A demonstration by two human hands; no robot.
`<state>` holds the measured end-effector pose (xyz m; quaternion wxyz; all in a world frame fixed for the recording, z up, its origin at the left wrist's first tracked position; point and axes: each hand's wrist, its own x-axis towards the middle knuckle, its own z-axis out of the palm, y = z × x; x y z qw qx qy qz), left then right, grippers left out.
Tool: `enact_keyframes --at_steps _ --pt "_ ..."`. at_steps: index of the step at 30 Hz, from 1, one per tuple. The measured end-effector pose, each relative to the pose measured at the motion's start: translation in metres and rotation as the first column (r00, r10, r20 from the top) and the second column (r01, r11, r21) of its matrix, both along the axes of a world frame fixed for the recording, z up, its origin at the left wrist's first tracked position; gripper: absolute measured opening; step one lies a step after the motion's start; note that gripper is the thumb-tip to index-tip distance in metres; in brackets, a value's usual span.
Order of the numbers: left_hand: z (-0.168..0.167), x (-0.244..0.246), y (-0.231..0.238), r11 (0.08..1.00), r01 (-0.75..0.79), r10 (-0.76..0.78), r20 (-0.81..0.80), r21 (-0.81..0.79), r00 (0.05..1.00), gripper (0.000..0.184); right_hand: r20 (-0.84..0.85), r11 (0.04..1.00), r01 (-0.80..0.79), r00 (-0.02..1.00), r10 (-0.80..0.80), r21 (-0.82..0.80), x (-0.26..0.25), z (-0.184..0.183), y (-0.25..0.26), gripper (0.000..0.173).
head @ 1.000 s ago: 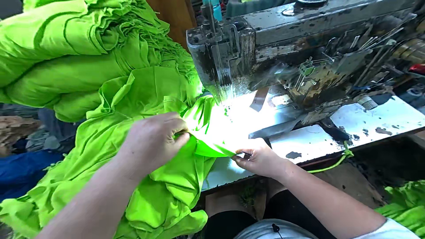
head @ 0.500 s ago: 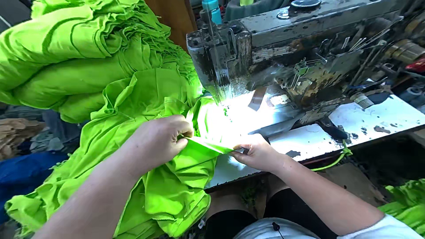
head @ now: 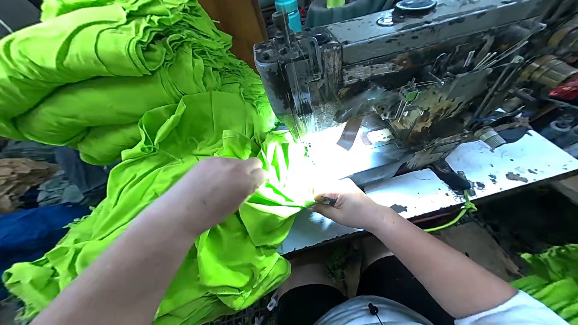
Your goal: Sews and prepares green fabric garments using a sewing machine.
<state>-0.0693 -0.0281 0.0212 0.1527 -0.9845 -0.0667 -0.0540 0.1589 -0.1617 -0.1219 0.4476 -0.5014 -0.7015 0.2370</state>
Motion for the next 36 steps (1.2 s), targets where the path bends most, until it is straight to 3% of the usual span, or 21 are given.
enact_keyframes --at_steps 3,6,9,13,17,19,21,22,23,25,26,27,28,29,30,31,32,33,36 --pt "-0.011 -0.002 0.009 0.987 0.007 0.016 0.141 -0.159 0.990 0.015 -0.039 0.999 0.023 0.999 -0.022 0.032 -0.003 -0.005 0.000 0.020" --pt "-0.030 0.013 -0.011 0.919 0.049 0.034 0.202 -0.391 0.979 0.024 -0.202 0.996 0.057 0.977 -0.069 -0.061 -0.004 0.002 0.002 0.017" --pt "-0.045 0.030 -0.020 0.926 0.003 0.051 0.132 -0.379 0.990 0.022 -0.378 0.992 0.074 0.919 -0.109 -0.106 -0.003 0.011 0.007 0.010" --pt "-0.038 0.033 -0.013 0.915 -0.058 0.086 0.051 -0.399 0.995 0.017 -0.434 0.957 0.070 0.880 -0.191 -0.280 -0.004 0.028 0.008 0.009" --pt "-0.011 0.011 -0.010 0.804 -0.195 0.141 -0.138 -0.562 0.980 0.020 -0.440 0.940 0.054 0.873 -0.209 -0.337 -0.004 0.034 0.010 0.009" --pt "0.005 -0.009 -0.013 0.818 -0.425 0.298 -0.346 -0.388 0.890 0.028 -0.440 0.933 0.044 0.873 -0.209 -0.357 -0.004 0.034 0.009 0.009" --pt "0.018 -0.019 -0.026 0.695 -0.714 0.556 -0.562 -0.091 0.613 0.040 -0.441 0.935 0.037 0.874 -0.202 -0.354 -0.004 0.032 0.010 0.009" --pt "0.020 -0.023 -0.033 0.611 -0.791 0.649 -0.589 0.029 0.481 0.042 -0.442 0.935 0.038 0.874 -0.202 -0.352 -0.004 0.031 0.010 0.008" --pt "0.021 -0.028 -0.040 0.561 -0.824 0.713 -0.553 0.080 0.431 0.041 -0.442 0.934 0.040 0.874 -0.205 -0.354 -0.004 0.031 0.010 0.007" --pt "0.026 -0.048 -0.049 0.646 -0.763 0.684 -0.423 -0.026 0.594 0.040 -0.445 0.935 0.046 0.870 -0.210 -0.351 -0.005 0.029 0.010 0.007" --pt "0.034 -0.060 -0.050 0.721 -0.660 0.563 -0.376 -0.213 0.736 0.043 -0.443 0.938 0.049 0.872 -0.207 -0.342 -0.005 0.028 0.010 0.007" --pt "0.041 -0.071 -0.048 0.713 -0.509 0.409 -0.304 -0.482 0.860 0.037 -0.439 0.945 0.053 0.876 -0.200 -0.324 -0.004 0.026 0.010 0.007" --pt "0.047 -0.077 -0.046 0.554 -0.339 0.297 -0.200 -0.760 0.934 0.024 -0.433 0.950 0.057 0.880 -0.193 -0.307 -0.003 0.023 0.010 0.008" --pt "0.054 -0.078 -0.044 0.448 -0.204 0.264 -0.088 -0.871 0.960 0.015 -0.429 0.954 0.062 0.883 -0.190 -0.294 -0.003 0.023 0.010 0.008" --pt "0.059 -0.073 -0.040 0.516 -0.130 0.300 0.037 -0.847 0.953 0.012 -0.422 0.956 0.070 0.886 -0.190 -0.284 -0.004 0.023 0.010 0.009" --pt "0.060 -0.065 -0.031 0.677 -0.116 0.328 0.157 -0.726 0.932 0.013 -0.418 0.957 0.076 0.887 -0.193 -0.281 -0.005 0.023 0.010 0.010" --pt "0.058 -0.055 -0.019 0.799 -0.123 0.312 0.230 -0.589 0.922 0.015 -0.416 0.954 0.081 0.887 -0.201 -0.288 -0.005 0.023 0.009 0.010" --pt "0.054 -0.046 -0.007 0.863 -0.114 0.263 0.244 -0.492 0.934 0.016 -0.414 0.950 0.084 0.886 -0.209 -0.300 -0.006 0.025 0.009 0.011" --pt "0.044 -0.021 0.020 0.893 -0.128 0.148 0.014 -0.431 0.989 0.027 -0.412 0.942 0.083 0.884 -0.220 -0.324 -0.006 0.028 0.008 0.011"
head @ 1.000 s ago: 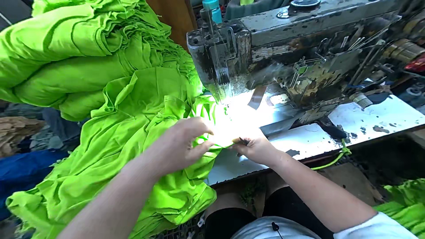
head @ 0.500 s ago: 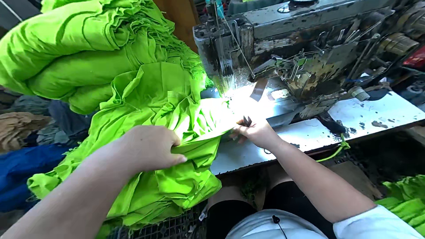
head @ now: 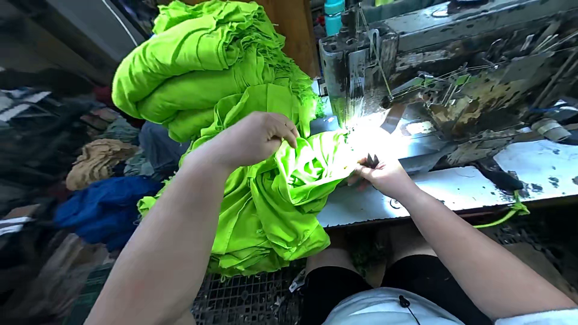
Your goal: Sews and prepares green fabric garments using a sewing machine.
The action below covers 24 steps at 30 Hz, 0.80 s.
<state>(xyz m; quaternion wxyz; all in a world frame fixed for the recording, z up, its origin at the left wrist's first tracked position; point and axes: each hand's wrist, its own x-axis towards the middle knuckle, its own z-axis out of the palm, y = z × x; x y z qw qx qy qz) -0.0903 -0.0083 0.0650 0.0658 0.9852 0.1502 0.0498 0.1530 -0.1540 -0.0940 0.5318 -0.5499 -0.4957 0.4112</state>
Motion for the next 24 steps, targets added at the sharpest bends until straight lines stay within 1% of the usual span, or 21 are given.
enact_keyframes --at_steps 1,2,3,4,5,6,7,8,9,10,11,12,13,14,15,16,17,18,20,22,24 --pt "-0.001 0.005 0.002 0.998 -0.055 0.055 -0.155 0.001 0.986 0.031 0.000 1.000 -0.004 1.000 0.004 -0.002 0.000 0.000 0.000 0.011" --pt "-0.003 0.008 0.002 0.990 -0.139 0.141 -0.301 0.027 0.943 0.033 0.002 1.000 -0.006 1.000 0.006 -0.002 0.000 0.001 0.000 0.010" --pt "-0.009 0.008 0.005 0.978 -0.193 0.207 -0.392 0.075 0.896 0.033 0.004 1.000 -0.008 1.000 0.008 0.003 0.000 0.000 0.000 0.010" --pt "-0.017 0.006 0.009 0.972 -0.211 0.235 -0.419 0.105 0.877 0.029 0.004 1.000 -0.010 1.000 0.010 0.010 0.000 -0.001 0.000 0.011" --pt "-0.025 0.001 0.012 0.976 -0.199 0.218 -0.398 0.091 0.891 0.022 0.004 1.000 -0.014 1.000 0.014 0.012 0.001 -0.001 0.000 0.012" --pt "-0.029 -0.007 0.015 0.987 -0.157 0.161 -0.324 0.039 0.932 0.014 0.005 1.000 -0.021 1.000 0.021 0.011 0.001 -0.001 0.001 0.012" --pt "-0.030 -0.018 0.017 0.994 -0.094 0.084 -0.177 -0.051 0.981 0.014 0.002 1.000 -0.026 1.000 0.026 0.004 0.001 0.001 0.000 0.012" --pt "-0.024 -0.029 0.013 0.983 -0.062 0.065 0.011 -0.174 0.998 0.019 -0.004 0.999 -0.028 1.000 0.028 -0.018 0.001 0.003 0.000 0.011" --pt "-0.012 -0.040 0.006 0.946 -0.034 0.110 0.220 -0.322 0.969 0.021 -0.006 0.998 -0.030 1.000 0.030 -0.054 0.000 0.007 0.000 0.011" --pt "0.004 -0.050 -0.003 0.892 0.009 0.197 0.407 -0.451 0.892 0.021 0.005 0.994 -0.033 0.999 0.034 -0.106 -0.001 0.014 0.001 0.012" --pt "0.022 -0.061 -0.011 0.866 0.070 0.241 0.535 -0.496 0.809 0.018 0.035 0.985 -0.044 0.998 0.051 -0.169 -0.001 0.022 0.002 0.012" --pt "0.039 -0.075 -0.015 0.878 0.107 0.229 0.606 -0.466 0.762 0.016 0.084 0.973 -0.058 0.993 0.079 -0.224 0.000 0.029 0.003 0.015" --pt "0.052 -0.088 -0.015 0.932 0.075 0.177 0.627 -0.355 0.759 0.013 0.140 0.961 -0.063 0.985 0.104 -0.271 0.000 0.034 0.005 0.018" --pt "0.062 -0.094 -0.019 0.984 -0.047 0.141 0.596 -0.170 0.791 0.018 0.187 0.948 -0.063 0.974 0.126 -0.313 0.000 0.038 0.008 0.022" --pt "0.069 -0.095 -0.026 0.980 -0.199 0.154 0.538 0.025 0.828 0.029 0.225 0.938 -0.051 0.965 0.134 -0.342 0.001 0.042 0.012 0.024" --pt "0.071 -0.094 -0.029 0.944 -0.294 0.185 0.497 0.150 0.848 0.038 0.259 0.935 -0.035 0.957 0.134 -0.354 0.001 0.044 0.016 0.024" --pt "0.071 -0.094 -0.031 0.907 -0.366 0.230 0.483 0.208 0.845 0.042 0.279 0.930 -0.027 0.950 0.137 -0.367 0.001 0.047 0.018 0.026" --pt "0.069 -0.093 -0.032 0.884 -0.413 0.264 0.497 0.218 0.826 0.042 0.288 0.928 -0.022 0.948 0.138 -0.372 0.000 0.048 0.021 0.025" --pt "0.064 -0.096 -0.024 0.893 -0.415 0.258 0.559 0.173 0.788 0.036 0.281 0.924 -0.023 0.949 0.140 -0.381 -0.001 0.048 0.023 0.024" --pt "0.059 -0.102 -0.011 0.938 -0.335 0.214 0.614 0.086 0.760 0.028 0.263 0.933 -0.030 0.956 0.131 -0.358 -0.001 0.047 0.021 0.023" --pt "0.054 -0.105 0.001 0.965 -0.260 0.175 0.649 0.036 0.740 0.024 0.227 0.955 -0.051 0.966 0.121 -0.293 0.000 0.045 0.012 0.021"
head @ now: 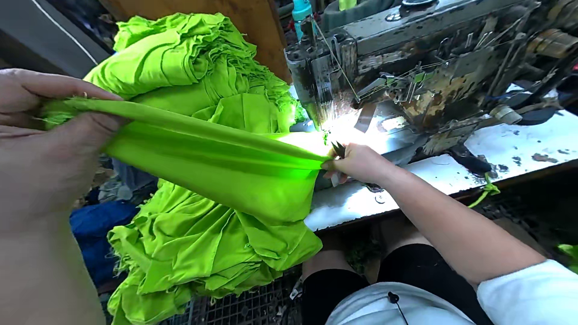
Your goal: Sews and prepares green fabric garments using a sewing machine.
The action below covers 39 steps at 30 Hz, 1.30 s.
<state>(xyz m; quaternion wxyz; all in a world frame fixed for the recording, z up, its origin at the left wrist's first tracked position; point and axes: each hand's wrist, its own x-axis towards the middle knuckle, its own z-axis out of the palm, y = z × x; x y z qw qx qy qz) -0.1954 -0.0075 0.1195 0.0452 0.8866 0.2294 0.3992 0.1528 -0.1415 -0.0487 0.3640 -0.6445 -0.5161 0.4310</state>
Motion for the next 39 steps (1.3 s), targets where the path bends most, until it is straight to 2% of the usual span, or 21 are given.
enact_keyframes --at_steps 4,8,14,18,24,26,28,30,32,39 --pt "-0.018 0.003 0.025 0.997 0.076 -0.077 0.054 0.004 0.996 0.026 -0.053 0.987 -0.043 0.997 0.052 0.158 0.007 -0.028 -0.014 0.015" --pt "-0.031 0.036 0.008 0.993 0.074 -0.072 0.031 -0.096 0.997 0.014 -0.108 0.952 -0.012 0.993 0.047 0.305 0.009 -0.052 -0.018 0.016" --pt "-0.049 0.074 -0.009 0.997 0.068 -0.069 -0.020 -0.046 0.997 0.017 -0.151 0.908 0.021 0.987 0.047 0.419 0.007 -0.062 -0.020 0.013" --pt "-0.070 0.085 -0.007 0.986 0.167 -0.167 -0.041 -0.015 0.985 0.018 -0.166 0.882 0.026 0.984 0.060 0.471 0.005 -0.070 -0.021 0.012" --pt "-0.083 0.120 -0.043 0.992 0.124 -0.118 -0.174 0.025 0.978 0.021 -0.166 0.866 0.003 0.982 0.093 0.500 0.002 -0.075 -0.026 0.012" --pt "-0.086 0.125 -0.047 0.998 0.050 -0.055 -0.293 -0.024 0.954 0.025 -0.153 0.849 -0.018 0.982 0.116 0.527 0.002 -0.078 -0.027 0.012" --pt "-0.087 0.127 -0.047 0.985 -0.065 -0.005 -0.409 -0.158 0.912 0.028 -0.122 0.835 -0.037 0.985 0.123 0.549 0.001 -0.082 -0.029 0.012" --pt "-0.086 0.127 -0.046 0.923 -0.119 -0.069 -0.460 -0.366 0.885 0.025 -0.108 0.826 -0.049 0.985 0.133 0.561 0.001 -0.085 -0.030 0.012" --pt "-0.088 0.129 -0.046 0.869 -0.096 -0.154 -0.450 -0.486 0.879 0.017 -0.112 0.831 -0.052 0.984 0.137 0.554 0.002 -0.086 -0.032 0.011" --pt "-0.118 0.144 -0.049 0.881 0.041 -0.246 -0.384 -0.471 0.890 0.013 -0.166 0.822 -0.029 0.975 0.150 0.569 -0.001 -0.086 -0.033 0.010"
